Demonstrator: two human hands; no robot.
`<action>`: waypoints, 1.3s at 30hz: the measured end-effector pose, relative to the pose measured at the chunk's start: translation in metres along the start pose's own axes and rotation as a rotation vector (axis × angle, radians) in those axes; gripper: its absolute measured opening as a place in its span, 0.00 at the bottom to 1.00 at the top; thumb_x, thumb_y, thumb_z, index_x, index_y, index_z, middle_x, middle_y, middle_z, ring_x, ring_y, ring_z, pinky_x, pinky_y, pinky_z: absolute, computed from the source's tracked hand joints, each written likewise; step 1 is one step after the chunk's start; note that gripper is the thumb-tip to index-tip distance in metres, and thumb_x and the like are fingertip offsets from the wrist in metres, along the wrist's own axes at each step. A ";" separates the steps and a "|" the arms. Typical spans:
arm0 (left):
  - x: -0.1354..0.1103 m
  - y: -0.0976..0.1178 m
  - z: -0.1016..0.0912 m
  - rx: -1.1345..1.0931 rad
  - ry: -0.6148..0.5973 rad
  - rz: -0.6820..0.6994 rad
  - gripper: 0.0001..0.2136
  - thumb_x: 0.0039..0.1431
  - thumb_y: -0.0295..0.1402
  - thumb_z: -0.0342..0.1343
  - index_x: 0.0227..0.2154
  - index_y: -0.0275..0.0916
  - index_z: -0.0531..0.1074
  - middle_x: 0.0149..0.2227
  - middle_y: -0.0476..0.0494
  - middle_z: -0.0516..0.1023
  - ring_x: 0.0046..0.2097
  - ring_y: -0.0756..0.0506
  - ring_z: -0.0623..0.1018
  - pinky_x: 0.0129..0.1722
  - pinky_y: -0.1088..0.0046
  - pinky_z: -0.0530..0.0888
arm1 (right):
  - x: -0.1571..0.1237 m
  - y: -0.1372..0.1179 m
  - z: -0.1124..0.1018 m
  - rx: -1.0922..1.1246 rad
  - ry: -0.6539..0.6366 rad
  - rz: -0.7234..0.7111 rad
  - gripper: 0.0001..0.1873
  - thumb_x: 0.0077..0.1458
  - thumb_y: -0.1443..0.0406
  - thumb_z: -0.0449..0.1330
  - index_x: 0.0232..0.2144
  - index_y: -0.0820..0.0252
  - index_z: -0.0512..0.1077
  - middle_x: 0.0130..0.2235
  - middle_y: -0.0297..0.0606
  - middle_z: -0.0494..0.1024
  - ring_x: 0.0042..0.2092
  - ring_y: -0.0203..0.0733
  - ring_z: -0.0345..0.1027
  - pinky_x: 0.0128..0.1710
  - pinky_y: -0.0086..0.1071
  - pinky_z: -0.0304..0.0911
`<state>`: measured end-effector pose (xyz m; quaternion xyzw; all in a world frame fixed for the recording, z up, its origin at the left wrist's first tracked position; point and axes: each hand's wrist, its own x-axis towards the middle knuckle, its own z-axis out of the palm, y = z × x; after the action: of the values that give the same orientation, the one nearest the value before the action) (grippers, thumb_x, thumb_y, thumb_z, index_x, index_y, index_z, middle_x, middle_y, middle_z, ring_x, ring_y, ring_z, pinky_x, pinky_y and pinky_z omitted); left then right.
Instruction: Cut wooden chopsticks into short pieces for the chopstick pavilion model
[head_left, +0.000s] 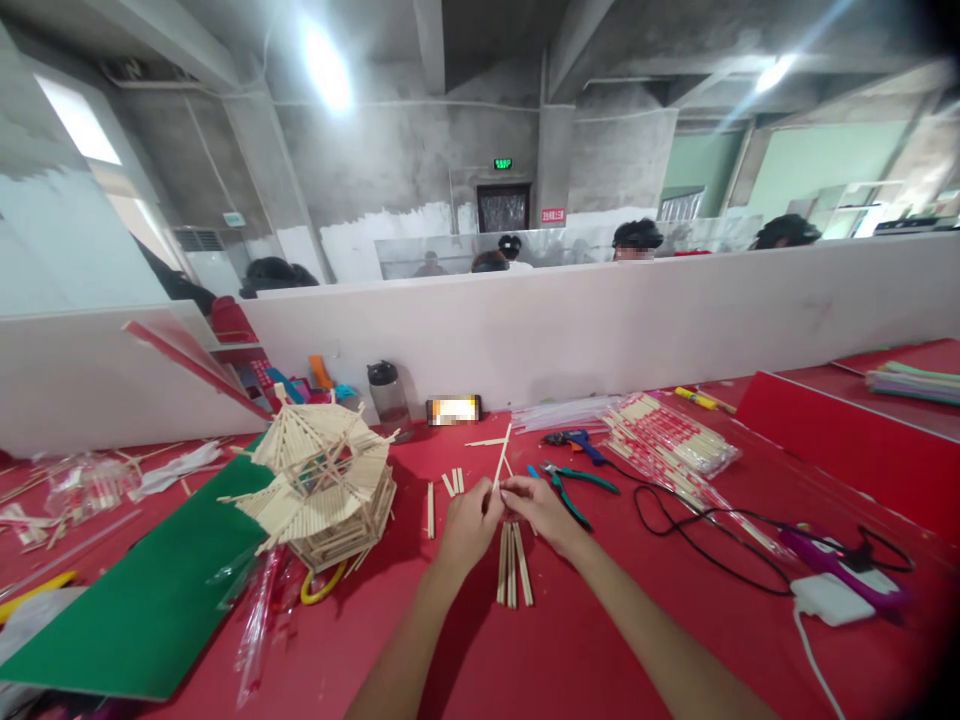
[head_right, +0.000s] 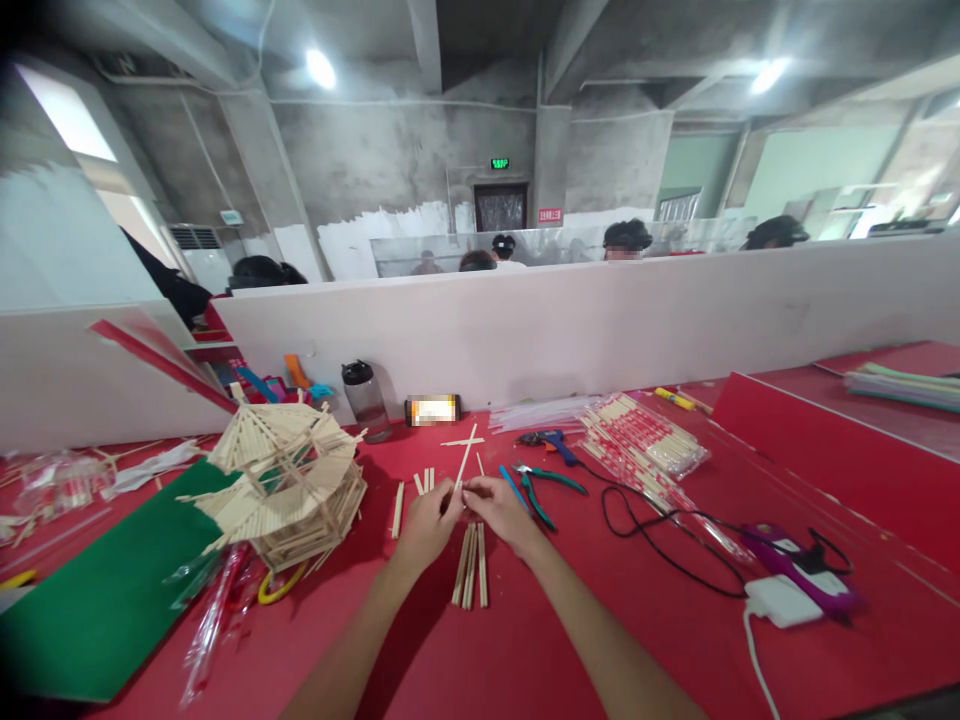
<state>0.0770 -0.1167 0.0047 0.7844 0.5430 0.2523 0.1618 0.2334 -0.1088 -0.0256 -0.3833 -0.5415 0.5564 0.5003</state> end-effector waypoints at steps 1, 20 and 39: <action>0.000 0.001 0.001 -0.049 0.002 0.003 0.13 0.66 0.37 0.41 0.30 0.40 0.67 0.27 0.49 0.72 0.30 0.49 0.71 0.31 0.76 0.61 | -0.001 0.001 0.003 0.061 0.002 0.019 0.17 0.48 0.53 0.66 0.35 0.60 0.76 0.32 0.35 0.77 0.31 0.39 0.71 0.35 0.33 0.68; -0.006 0.000 0.007 -0.239 -0.056 0.125 0.11 0.67 0.32 0.38 0.38 0.41 0.66 0.38 0.45 0.76 0.40 0.48 0.75 0.41 0.74 0.68 | 0.002 0.004 0.001 0.258 0.183 0.022 0.18 0.41 0.56 0.72 0.30 0.62 0.76 0.28 0.34 0.75 0.27 0.33 0.67 0.31 0.29 0.69; 0.000 -0.011 0.012 -0.442 -0.053 0.119 0.08 0.60 0.33 0.52 0.42 0.40 0.66 0.31 0.48 0.79 0.34 0.46 0.78 0.35 0.73 0.67 | 0.003 0.003 -0.004 0.062 0.136 -0.050 0.17 0.44 0.56 0.69 0.33 0.62 0.76 0.29 0.34 0.77 0.29 0.36 0.70 0.32 0.30 0.67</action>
<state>0.0750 -0.1129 -0.0111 0.7668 0.4229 0.3536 0.3288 0.2359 -0.1049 -0.0286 -0.3910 -0.4982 0.5329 0.5612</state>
